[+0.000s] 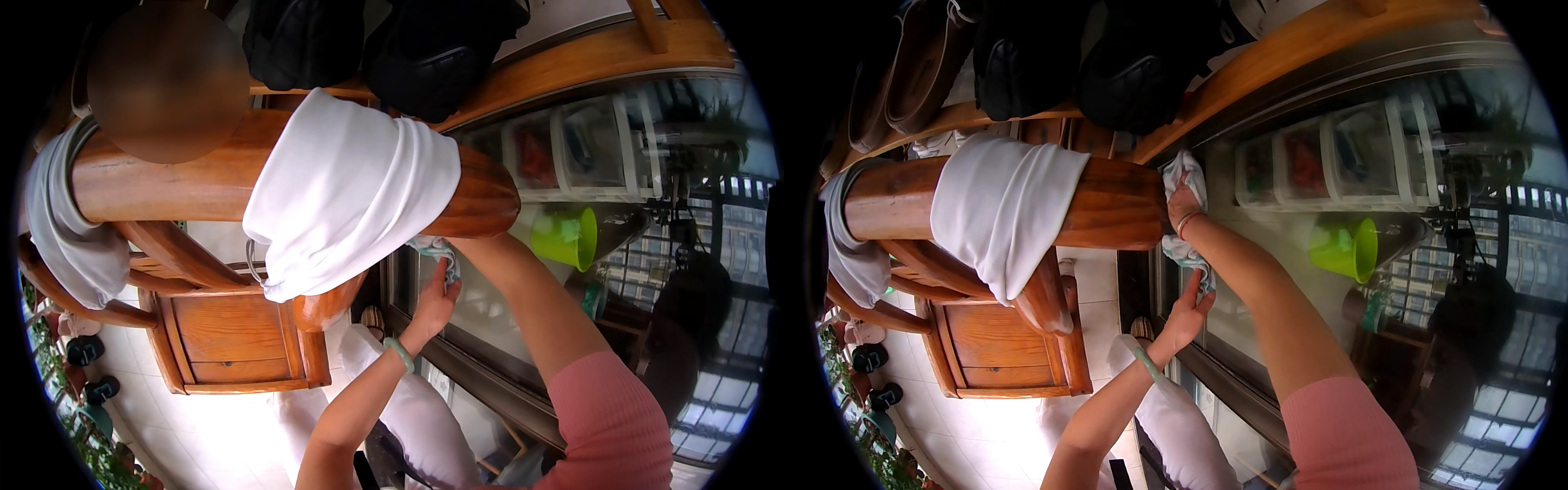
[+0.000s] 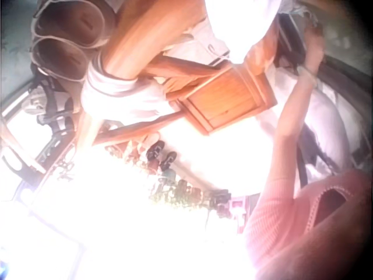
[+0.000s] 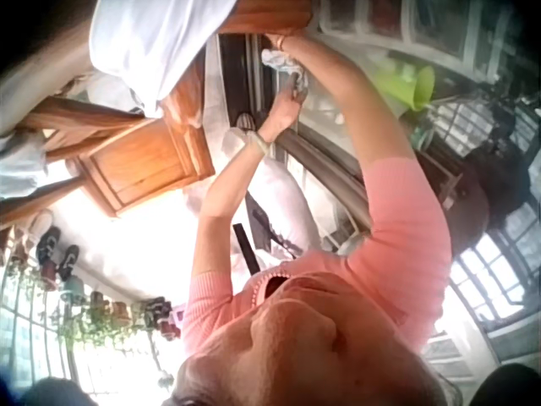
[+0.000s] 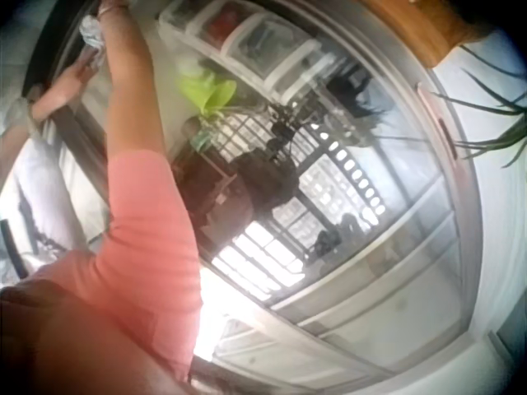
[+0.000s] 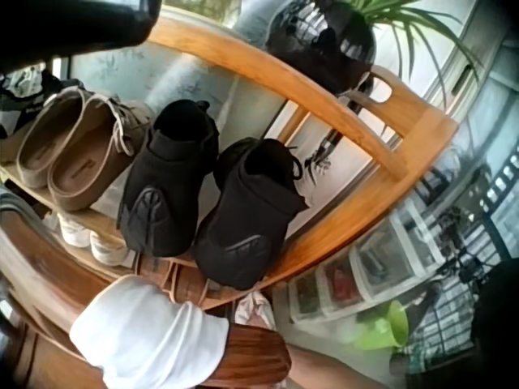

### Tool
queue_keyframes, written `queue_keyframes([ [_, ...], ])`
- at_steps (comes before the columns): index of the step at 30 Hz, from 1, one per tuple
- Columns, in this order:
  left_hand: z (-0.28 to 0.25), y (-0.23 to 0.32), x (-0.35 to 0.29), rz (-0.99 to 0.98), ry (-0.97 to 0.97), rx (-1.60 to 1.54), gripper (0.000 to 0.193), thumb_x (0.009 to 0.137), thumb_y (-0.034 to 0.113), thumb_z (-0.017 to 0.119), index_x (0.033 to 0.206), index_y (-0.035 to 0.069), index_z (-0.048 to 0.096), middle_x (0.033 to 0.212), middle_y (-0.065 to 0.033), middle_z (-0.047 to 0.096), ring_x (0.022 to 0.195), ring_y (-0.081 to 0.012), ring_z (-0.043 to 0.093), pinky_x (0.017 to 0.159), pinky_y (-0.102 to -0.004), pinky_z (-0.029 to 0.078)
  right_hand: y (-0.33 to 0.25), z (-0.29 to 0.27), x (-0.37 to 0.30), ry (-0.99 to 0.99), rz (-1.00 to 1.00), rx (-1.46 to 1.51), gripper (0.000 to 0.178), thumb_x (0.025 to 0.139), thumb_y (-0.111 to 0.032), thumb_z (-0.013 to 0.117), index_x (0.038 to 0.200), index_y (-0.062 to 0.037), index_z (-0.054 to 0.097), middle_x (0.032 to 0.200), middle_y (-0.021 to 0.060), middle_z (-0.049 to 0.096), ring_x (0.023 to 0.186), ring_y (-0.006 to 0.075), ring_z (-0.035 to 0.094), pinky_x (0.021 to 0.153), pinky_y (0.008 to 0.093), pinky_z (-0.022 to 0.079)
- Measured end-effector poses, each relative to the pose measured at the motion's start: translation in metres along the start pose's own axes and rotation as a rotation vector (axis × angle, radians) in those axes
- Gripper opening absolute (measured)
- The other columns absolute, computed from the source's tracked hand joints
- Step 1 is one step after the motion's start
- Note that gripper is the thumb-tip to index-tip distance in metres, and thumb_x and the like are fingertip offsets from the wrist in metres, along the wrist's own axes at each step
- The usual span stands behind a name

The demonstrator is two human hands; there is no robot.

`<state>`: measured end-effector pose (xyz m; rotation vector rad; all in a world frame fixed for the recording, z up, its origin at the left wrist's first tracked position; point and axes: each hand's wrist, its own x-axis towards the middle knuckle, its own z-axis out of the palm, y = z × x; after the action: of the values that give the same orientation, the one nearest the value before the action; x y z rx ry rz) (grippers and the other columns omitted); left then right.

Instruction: The person cleans a large glass window using a cloth. They wipe the glass surface, move a wooden chair to reach higher areas, and periodically rinse the cloth in a green bucket of water before continuing to wipe the window.

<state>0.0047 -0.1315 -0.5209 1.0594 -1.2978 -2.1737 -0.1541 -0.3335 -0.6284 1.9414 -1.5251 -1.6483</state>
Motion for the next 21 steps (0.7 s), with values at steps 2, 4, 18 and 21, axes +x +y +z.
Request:
queue_keyframes([
  [2, -0.007, 0.008, -0.007, -0.14, -0.095, -0.038, 0.067, 0.097, 0.026, 0.053, 0.152, 0.002, 0.021, 0.136, -0.0261, 0.048, 0.126, -0.0348, 0.049, 0.101, -0.0349, 0.037, -0.006, 0.005, 0.007, 0.021, 0.008, 0.023, 0.042, 0.095, -0.026, 0.047, 0.133, -0.0127, 0.059, 0.146, 0.0063, 0.046, 0.138, 0.0363, 0.032, 0.11, 0.0656, 0.011],
  [4, -0.014, 0.01, -0.006, -0.209, -0.14, -0.077, 0.069, 0.098, 0.027, 0.053, 0.152, 0.001, 0.019, 0.146, -0.0233, 0.042, 0.134, -0.0299, 0.044, 0.106, -0.0303, 0.033, -0.009, 0.004, 0.009, 0.045, 0.014, 0.038, 0.042, 0.095, -0.026, 0.047, 0.132, -0.0127, 0.059, 0.146, 0.0062, 0.046, 0.138, 0.036, 0.032, 0.11, 0.0649, 0.012],
  [18, -0.014, -0.078, 0.073, -0.038, -0.111, -0.2, 0.074, 0.098, 0.02, 0.055, 0.155, 0.004, 0.011, 0.152, -0.0153, 0.035, 0.141, -0.0228, 0.03, 0.112, -0.0318, 0.027, -0.056, 0.049, 0.048, 0.096, 0.107, 0.115, 0.04, 0.094, -0.026, 0.047, 0.128, -0.0126, 0.063, 0.143, 0.006, 0.048, 0.134, 0.0339, 0.034, 0.109, 0.0597, 0.015],
  [21, -0.024, -0.126, 0.091, 0.054, 0.057, -0.284, 0.07, 0.094, 0.022, 0.056, 0.151, 0.001, 0.02, 0.152, -0.027, 0.031, 0.141, -0.0358, 0.033, 0.112, -0.0366, 0.029, -0.076, 0.01, 0.069, 0.177, 0.089, 0.118, 0.04, 0.093, -0.025, 0.047, 0.127, -0.0126, 0.063, 0.143, 0.006, 0.049, 0.134, 0.0335, 0.034, 0.109, 0.0586, 0.016],
])
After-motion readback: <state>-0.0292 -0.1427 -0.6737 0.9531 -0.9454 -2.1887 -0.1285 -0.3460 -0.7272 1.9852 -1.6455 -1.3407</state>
